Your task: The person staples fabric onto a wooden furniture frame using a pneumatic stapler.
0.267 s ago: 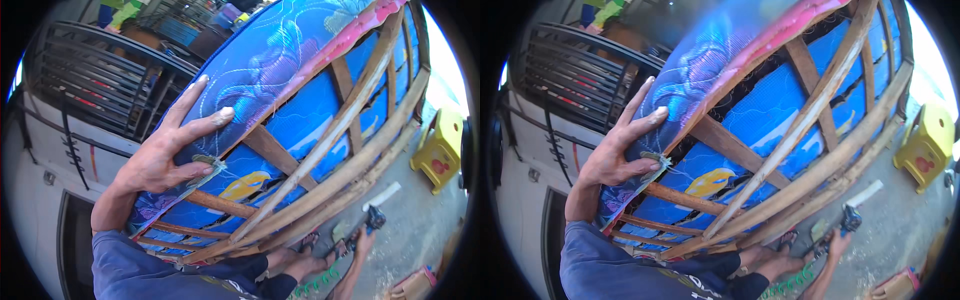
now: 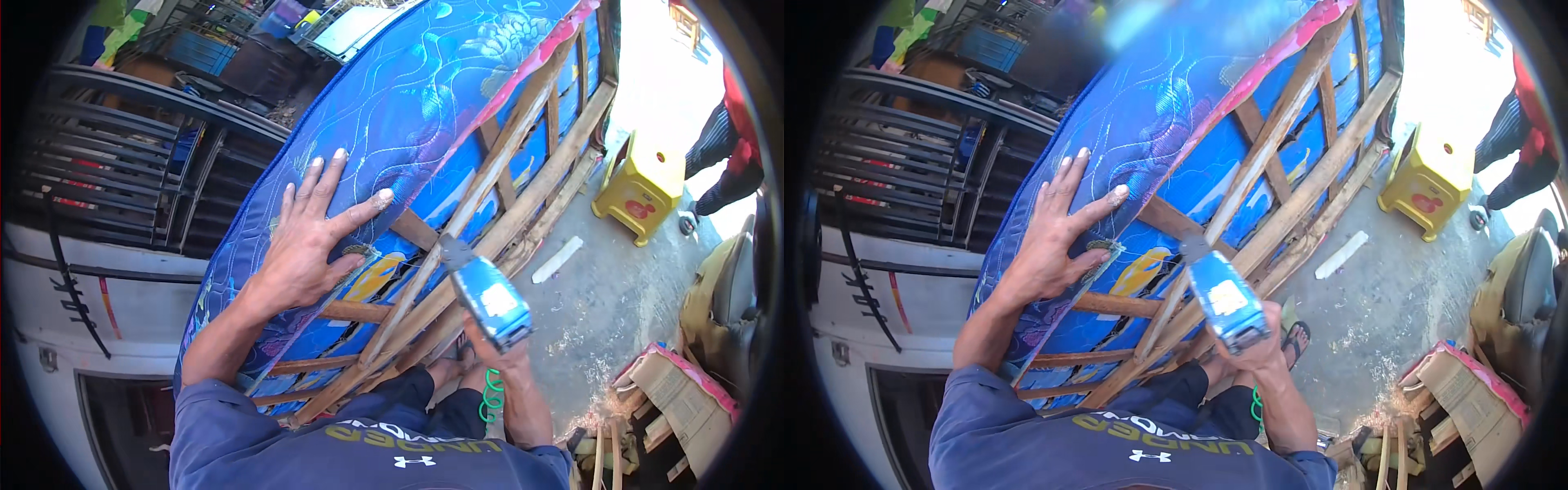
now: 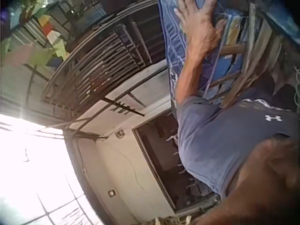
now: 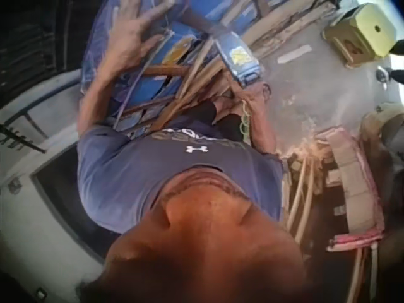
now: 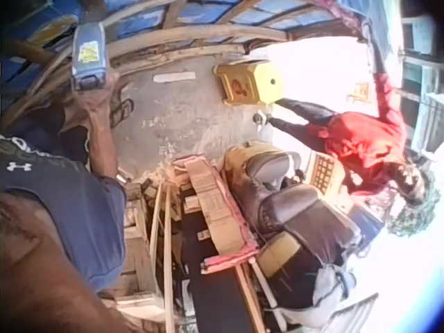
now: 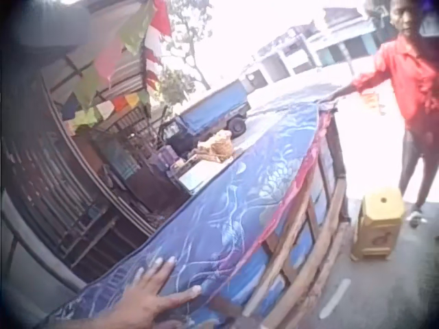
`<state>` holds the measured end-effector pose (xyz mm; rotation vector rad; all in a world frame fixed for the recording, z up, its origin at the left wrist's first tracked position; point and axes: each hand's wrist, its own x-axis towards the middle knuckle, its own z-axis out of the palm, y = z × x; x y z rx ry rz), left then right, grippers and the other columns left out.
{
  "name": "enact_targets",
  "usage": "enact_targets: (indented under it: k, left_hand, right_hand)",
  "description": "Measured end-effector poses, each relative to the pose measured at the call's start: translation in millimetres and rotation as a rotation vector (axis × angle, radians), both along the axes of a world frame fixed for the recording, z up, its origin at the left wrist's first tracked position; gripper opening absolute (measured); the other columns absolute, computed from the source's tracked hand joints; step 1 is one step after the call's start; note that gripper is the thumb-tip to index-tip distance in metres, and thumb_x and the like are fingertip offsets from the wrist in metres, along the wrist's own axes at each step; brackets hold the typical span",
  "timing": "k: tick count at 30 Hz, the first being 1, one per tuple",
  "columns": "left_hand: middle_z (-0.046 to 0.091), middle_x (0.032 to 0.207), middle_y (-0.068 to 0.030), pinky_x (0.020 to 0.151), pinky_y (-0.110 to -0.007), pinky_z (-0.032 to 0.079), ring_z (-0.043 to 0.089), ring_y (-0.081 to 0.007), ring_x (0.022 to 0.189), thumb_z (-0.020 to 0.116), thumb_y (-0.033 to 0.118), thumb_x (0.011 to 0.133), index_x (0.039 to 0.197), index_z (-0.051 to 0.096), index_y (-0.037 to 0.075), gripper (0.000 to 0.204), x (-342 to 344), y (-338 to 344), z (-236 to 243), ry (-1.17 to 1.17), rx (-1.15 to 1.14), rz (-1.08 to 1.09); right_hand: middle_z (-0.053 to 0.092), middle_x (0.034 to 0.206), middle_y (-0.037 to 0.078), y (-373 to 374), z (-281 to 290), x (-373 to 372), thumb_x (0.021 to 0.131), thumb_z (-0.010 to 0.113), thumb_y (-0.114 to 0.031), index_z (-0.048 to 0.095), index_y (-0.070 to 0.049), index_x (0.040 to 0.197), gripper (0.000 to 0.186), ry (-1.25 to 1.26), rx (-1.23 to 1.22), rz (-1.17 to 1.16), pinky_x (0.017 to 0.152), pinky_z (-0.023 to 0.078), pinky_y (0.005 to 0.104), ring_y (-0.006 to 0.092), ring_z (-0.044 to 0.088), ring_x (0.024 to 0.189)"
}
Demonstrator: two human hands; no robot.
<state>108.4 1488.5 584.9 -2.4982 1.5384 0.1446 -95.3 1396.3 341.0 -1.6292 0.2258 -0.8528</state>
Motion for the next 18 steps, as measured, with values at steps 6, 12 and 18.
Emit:
enact_targets:
  k: [6, 12, 18]
  left_hand:
    - [0.010, 0.167, -0.0168, 0.120, -0.062, 0.015, 0.010, -0.0391, 0.153, 0.084, 0.013, 0.073, 0.145, 0.051, 0.040, 0.084, -6.9, -6.4, 0.9, 0.012, 0.016, 0.012]
    - [0.011, 0.166, -0.0179, 0.119, -0.066, 0.015, 0.010, -0.0422, 0.153, 0.084, 0.014, 0.074, 0.145, 0.050, 0.040, 0.083, -10.8, -9.3, 2.9, 0.027, 0.000, -0.037]
    - [0.011, 0.166, -0.0195, 0.117, -0.069, 0.016, 0.011, -0.0452, 0.152, 0.082, 0.012, 0.075, 0.146, 0.048, 0.040, 0.083, -0.7, -2.8, 1.4, 0.018, 0.004, -0.035]
  right_hand:
    - [0.073, 0.091, 0.018, 3.5, 69.2, 27.6, 0.072, 0.081, -0.011, 0.058, 0.007, 0.131, 0.066, -0.177, 0.055, 0.147, 0.068, 0.057, 0.0317, 0.0244, 0.076, 0.077]
    - [0.073, 0.085, 0.016, -0.7, 67.8, 38.9, 0.073, 0.080, -0.008, 0.062, 0.002, 0.125, 0.056, -0.059, 0.087, 0.218, 0.068, 0.056, 0.0311, 0.0266, 0.075, 0.077]
    - [0.073, 0.086, 0.017, 8.5, 78.4, 40.0, 0.073, 0.080, -0.010, 0.061, 0.001, 0.126, 0.057, -0.012, 0.122, 0.237, 0.067, 0.056, 0.0323, 0.0283, 0.075, 0.076]
